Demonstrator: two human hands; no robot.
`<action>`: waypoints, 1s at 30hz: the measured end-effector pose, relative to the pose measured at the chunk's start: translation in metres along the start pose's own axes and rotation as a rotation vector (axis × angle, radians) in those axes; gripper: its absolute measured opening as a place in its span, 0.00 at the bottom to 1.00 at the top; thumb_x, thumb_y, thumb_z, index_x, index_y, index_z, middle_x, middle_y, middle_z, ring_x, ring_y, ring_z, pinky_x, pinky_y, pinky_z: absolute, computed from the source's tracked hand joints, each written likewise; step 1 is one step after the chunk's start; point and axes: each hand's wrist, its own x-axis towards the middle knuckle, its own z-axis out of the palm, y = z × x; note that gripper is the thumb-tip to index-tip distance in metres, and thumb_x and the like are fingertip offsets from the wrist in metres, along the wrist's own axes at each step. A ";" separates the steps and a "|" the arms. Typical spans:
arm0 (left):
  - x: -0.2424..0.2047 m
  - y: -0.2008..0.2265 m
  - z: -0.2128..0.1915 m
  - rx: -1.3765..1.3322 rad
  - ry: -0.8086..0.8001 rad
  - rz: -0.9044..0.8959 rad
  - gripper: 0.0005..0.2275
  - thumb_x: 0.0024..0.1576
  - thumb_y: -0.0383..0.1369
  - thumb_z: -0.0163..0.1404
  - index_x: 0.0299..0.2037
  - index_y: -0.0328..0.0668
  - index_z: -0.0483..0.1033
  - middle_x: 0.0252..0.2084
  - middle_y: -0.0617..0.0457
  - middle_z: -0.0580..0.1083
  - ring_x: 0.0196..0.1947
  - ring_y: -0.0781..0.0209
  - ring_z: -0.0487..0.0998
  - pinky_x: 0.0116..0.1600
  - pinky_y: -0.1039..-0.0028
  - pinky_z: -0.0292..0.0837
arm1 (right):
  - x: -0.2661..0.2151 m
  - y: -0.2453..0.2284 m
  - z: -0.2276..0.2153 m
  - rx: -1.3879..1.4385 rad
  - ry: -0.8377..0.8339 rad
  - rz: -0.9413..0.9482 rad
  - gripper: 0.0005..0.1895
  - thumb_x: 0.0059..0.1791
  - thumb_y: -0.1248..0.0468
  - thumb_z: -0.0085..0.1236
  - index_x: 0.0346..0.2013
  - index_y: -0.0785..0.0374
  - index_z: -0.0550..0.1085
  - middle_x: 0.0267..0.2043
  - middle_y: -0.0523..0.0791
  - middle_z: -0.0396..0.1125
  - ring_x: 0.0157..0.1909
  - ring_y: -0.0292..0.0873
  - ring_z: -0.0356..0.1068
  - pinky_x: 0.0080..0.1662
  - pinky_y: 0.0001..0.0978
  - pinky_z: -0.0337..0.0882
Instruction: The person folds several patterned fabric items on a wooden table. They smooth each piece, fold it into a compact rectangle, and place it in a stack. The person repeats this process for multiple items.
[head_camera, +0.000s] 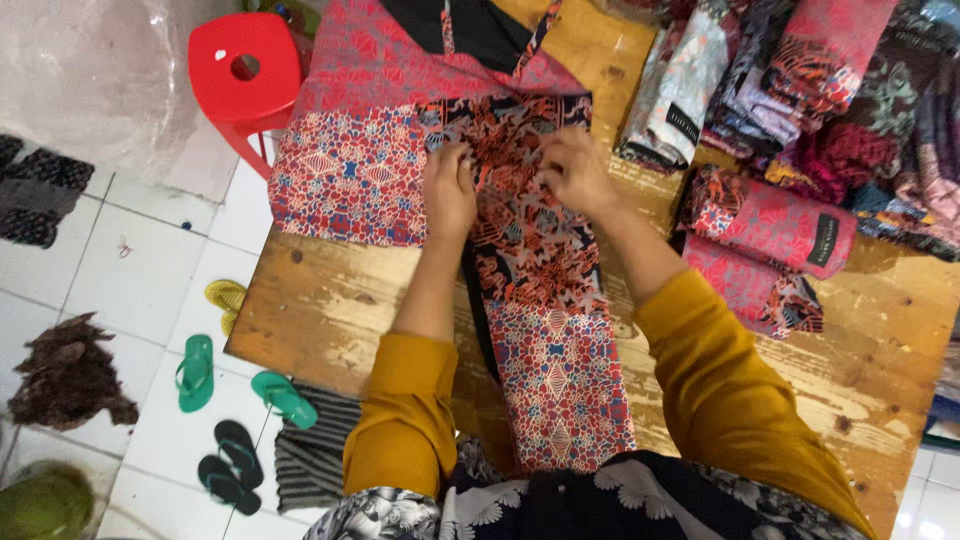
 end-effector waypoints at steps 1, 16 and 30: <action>0.017 -0.007 0.008 -0.134 -0.031 0.045 0.13 0.68 0.35 0.49 0.60 0.43 0.75 0.56 0.41 0.77 0.57 0.41 0.75 0.64 0.55 0.69 | -0.007 0.001 0.000 0.151 0.042 -0.071 0.09 0.52 0.61 0.64 0.35 0.63 0.74 0.50 0.46 0.73 0.54 0.47 0.74 0.66 0.47 0.71; 0.015 0.011 0.005 -0.153 -0.463 0.242 0.12 0.56 0.25 0.55 0.50 0.40 0.79 0.47 0.41 0.77 0.50 0.41 0.78 0.53 0.61 0.73 | -0.028 0.020 -0.008 0.294 0.520 -0.226 0.06 0.49 0.75 0.61 0.33 0.71 0.71 0.66 0.64 0.61 0.65 0.63 0.63 0.59 0.53 0.66; -0.056 0.000 0.019 -0.751 -0.535 -0.741 0.29 0.66 0.50 0.32 0.71 0.36 0.56 0.72 0.40 0.57 0.71 0.46 0.55 0.71 0.56 0.49 | -0.003 -0.002 -0.003 0.135 0.236 0.025 0.09 0.52 0.61 0.66 0.39 0.65 0.79 0.30 0.51 0.74 0.27 0.47 0.71 0.34 0.43 0.71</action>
